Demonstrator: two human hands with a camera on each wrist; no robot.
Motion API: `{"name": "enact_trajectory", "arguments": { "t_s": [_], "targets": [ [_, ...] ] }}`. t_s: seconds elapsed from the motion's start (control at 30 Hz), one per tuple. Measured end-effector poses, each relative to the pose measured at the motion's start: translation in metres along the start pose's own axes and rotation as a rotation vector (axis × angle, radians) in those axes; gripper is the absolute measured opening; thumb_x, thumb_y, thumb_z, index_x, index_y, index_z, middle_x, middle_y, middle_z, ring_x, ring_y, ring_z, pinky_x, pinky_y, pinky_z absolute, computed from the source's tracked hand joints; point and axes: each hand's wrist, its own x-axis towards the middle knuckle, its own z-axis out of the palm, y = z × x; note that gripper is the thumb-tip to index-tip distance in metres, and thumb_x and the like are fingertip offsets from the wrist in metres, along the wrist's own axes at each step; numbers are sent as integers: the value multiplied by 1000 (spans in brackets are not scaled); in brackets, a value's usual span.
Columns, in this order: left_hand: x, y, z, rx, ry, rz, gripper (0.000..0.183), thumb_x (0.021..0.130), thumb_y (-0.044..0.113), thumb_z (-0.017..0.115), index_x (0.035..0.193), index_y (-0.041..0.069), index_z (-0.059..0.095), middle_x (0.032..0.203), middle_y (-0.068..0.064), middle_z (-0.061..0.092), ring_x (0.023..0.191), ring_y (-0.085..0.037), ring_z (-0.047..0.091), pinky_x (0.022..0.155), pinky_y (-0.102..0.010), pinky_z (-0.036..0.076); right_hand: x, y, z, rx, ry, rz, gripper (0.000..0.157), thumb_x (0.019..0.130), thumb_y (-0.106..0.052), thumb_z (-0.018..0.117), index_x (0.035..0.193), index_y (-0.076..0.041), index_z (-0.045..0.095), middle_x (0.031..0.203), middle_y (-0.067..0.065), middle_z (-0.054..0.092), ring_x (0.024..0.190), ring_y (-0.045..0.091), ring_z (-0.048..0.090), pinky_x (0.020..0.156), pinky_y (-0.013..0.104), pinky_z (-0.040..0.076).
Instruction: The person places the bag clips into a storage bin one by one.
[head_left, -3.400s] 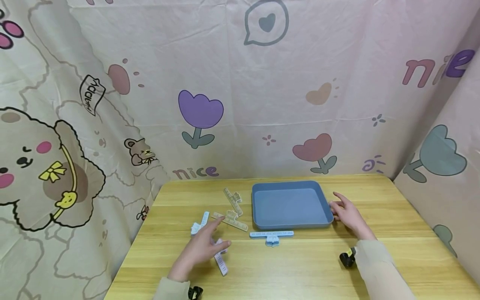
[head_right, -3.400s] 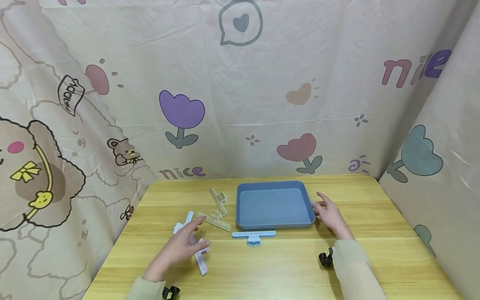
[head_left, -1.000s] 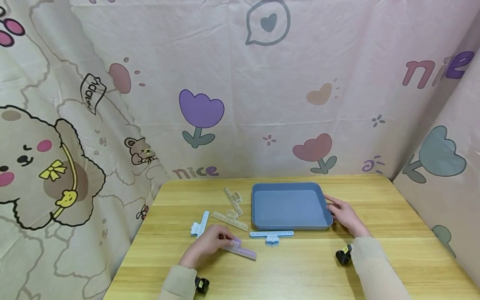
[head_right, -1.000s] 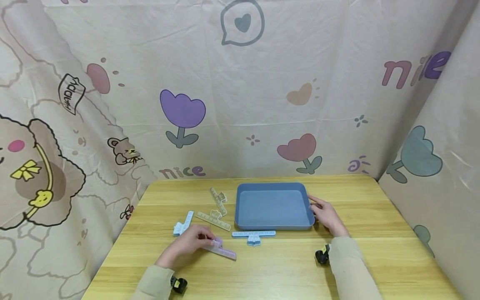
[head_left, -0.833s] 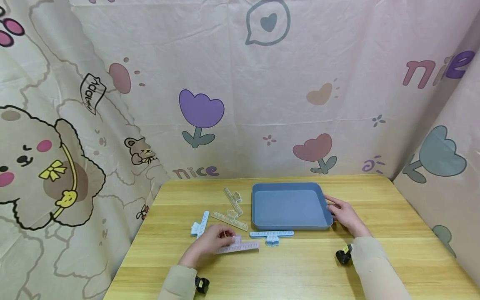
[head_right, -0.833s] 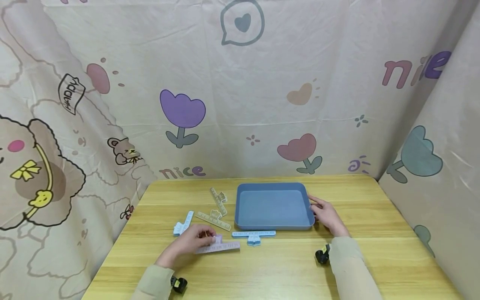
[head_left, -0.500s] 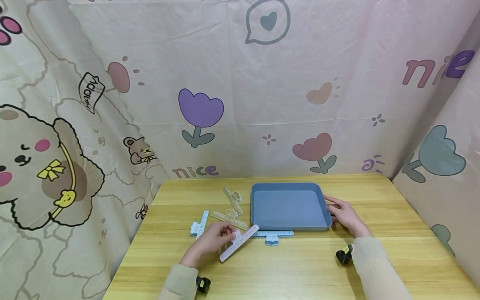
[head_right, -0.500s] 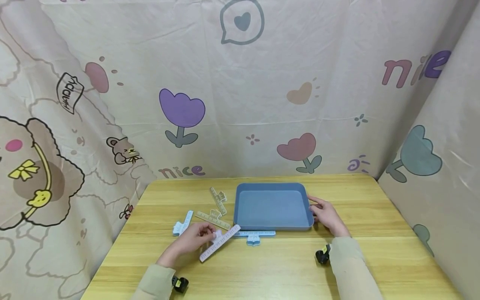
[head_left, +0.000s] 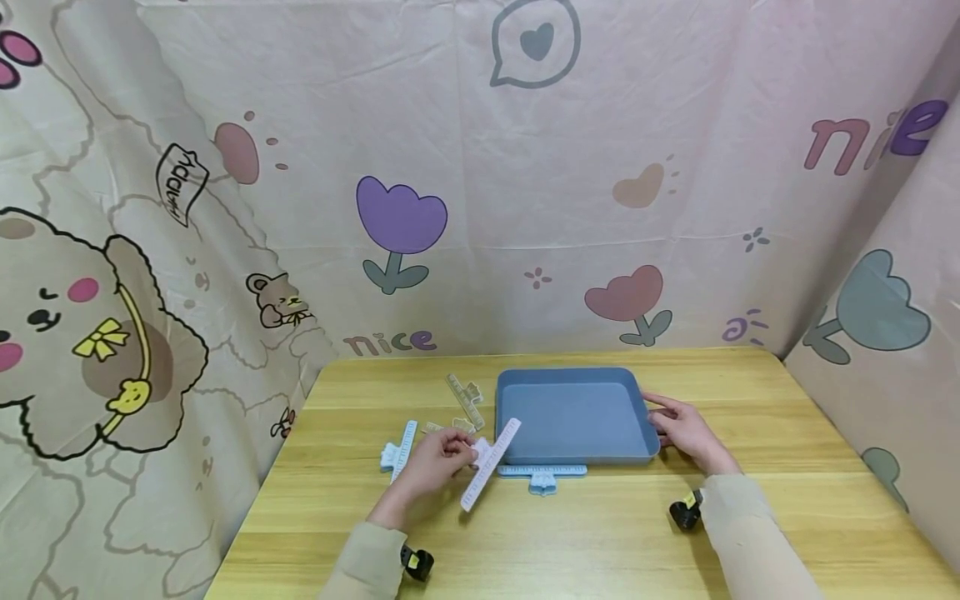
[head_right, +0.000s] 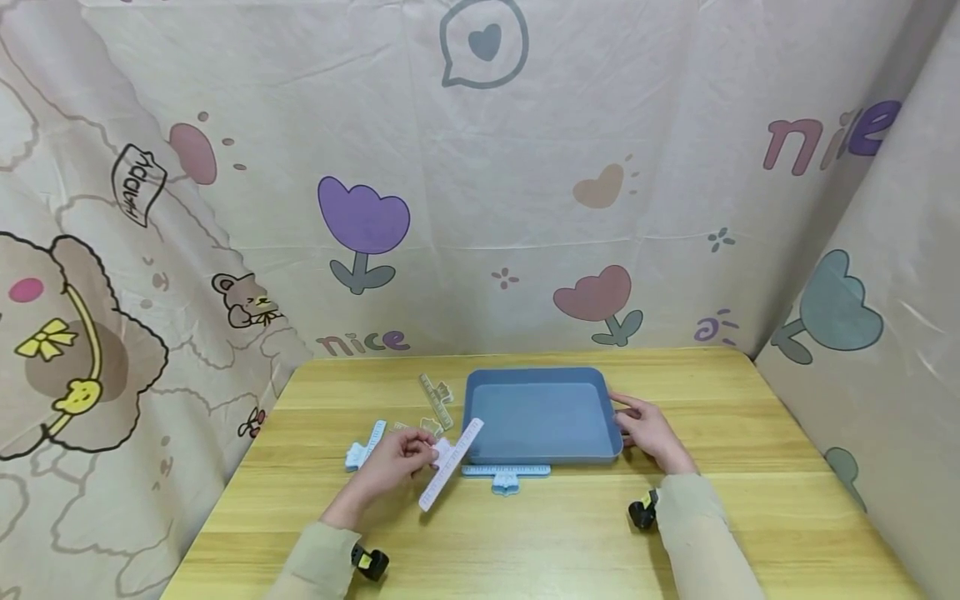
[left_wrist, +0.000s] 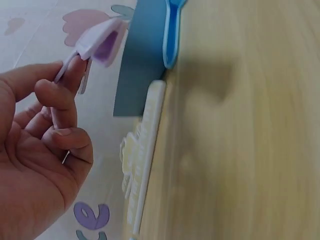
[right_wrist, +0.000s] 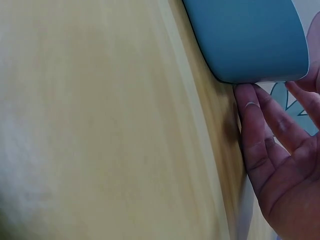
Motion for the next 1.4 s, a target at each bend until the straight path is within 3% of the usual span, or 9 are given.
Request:
{"name": "enact_trajectory", "arguments": {
  "t_s": [0.17,0.33,0.43,0.63,0.77,1.23,1.4],
  "targets": [
    [10,9,9,-74,43,-21,19,91,8,68,107,-1,64,79,-16,68,61,-17,55,52,-22,44,0,-1,2,-5,-9,-9,52,98,-2,49,148,4,36,122,34,57,83,24,67,64,35,57],
    [22,16,17,-156,89,-38,24,90,5,68,112,-2,63,77,-25,66,57,-24,56,53,-31,49,2,0,5,-19,-5,-19,52,96,-1,51,146,6,38,116,32,60,79,24,65,62,34,56],
    [29,19,21,-215,107,-68,27,91,5,67,116,-2,63,80,-23,69,57,-22,55,56,-35,50,3,1,6,-20,-3,-26,51,96,-1,51,145,7,38,114,32,61,78,22,64,61,34,56],
    [44,23,30,-291,139,-138,32,91,6,67,120,-3,62,81,-14,72,55,-13,54,53,-26,44,2,1,6,-20,4,-31,51,96,-1,51,145,7,39,113,30,62,78,21,65,62,33,56],
    [52,25,38,-319,163,-178,34,90,6,68,121,-4,62,82,-12,72,55,-12,55,56,-27,47,2,1,7,-20,-4,-34,51,97,-3,51,145,7,38,115,31,61,80,21,65,64,33,56],
    [70,33,65,-352,184,-174,31,90,3,66,120,-6,62,84,-15,72,54,-13,56,60,-34,50,-1,-1,6,13,-4,9,52,100,-7,54,148,3,37,124,34,56,89,26,67,69,35,57],
    [75,33,73,-384,197,-205,30,90,6,66,119,-3,63,83,-12,73,55,-13,57,66,-39,53,-4,-4,10,-3,20,25,50,100,-7,54,146,4,39,123,34,56,90,25,67,69,34,57]
  ]
}}
